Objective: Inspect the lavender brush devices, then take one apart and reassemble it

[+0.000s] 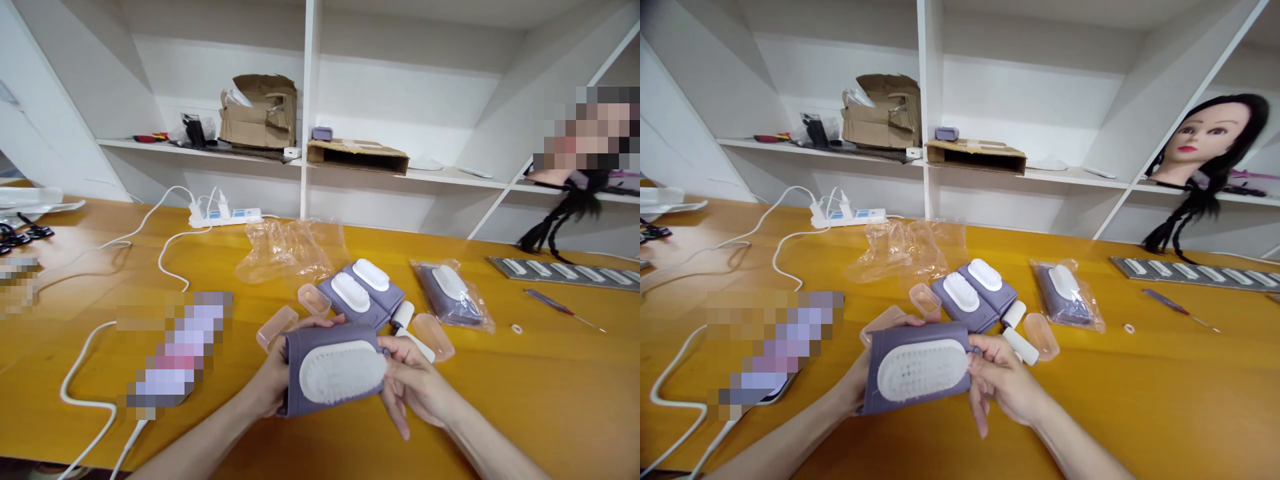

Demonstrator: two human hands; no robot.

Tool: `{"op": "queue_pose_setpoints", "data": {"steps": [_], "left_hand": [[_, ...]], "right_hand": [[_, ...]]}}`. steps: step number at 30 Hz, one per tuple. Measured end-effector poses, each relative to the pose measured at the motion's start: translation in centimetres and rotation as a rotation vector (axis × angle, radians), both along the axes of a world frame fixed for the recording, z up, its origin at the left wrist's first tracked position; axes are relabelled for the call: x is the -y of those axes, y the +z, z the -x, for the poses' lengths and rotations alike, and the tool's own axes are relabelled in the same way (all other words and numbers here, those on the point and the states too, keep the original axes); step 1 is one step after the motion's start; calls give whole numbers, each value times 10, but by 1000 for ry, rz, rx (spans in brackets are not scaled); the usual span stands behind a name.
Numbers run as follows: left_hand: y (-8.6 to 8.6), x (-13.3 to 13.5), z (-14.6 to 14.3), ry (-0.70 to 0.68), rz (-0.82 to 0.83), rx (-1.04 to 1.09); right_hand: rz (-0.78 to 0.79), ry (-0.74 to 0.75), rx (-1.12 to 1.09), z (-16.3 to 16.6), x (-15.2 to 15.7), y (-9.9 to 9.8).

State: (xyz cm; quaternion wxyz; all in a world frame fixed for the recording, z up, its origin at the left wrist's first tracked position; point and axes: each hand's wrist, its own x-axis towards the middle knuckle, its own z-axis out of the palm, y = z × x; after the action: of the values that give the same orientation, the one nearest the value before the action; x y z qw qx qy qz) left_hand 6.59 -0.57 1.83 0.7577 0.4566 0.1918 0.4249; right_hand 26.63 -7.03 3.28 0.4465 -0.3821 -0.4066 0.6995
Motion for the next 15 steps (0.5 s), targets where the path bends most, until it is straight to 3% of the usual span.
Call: {"op": "queue_pose_setpoints", "data": {"steps": [6, 15], "left_hand": [[2, 3, 2, -30, 40, 14], [-13, -4, 1, -136, 79, 98]], "right_hand": [[-7, 22, 9, 0, 1, 2], [-39, 26, 44, 2, 1, 9]]}}
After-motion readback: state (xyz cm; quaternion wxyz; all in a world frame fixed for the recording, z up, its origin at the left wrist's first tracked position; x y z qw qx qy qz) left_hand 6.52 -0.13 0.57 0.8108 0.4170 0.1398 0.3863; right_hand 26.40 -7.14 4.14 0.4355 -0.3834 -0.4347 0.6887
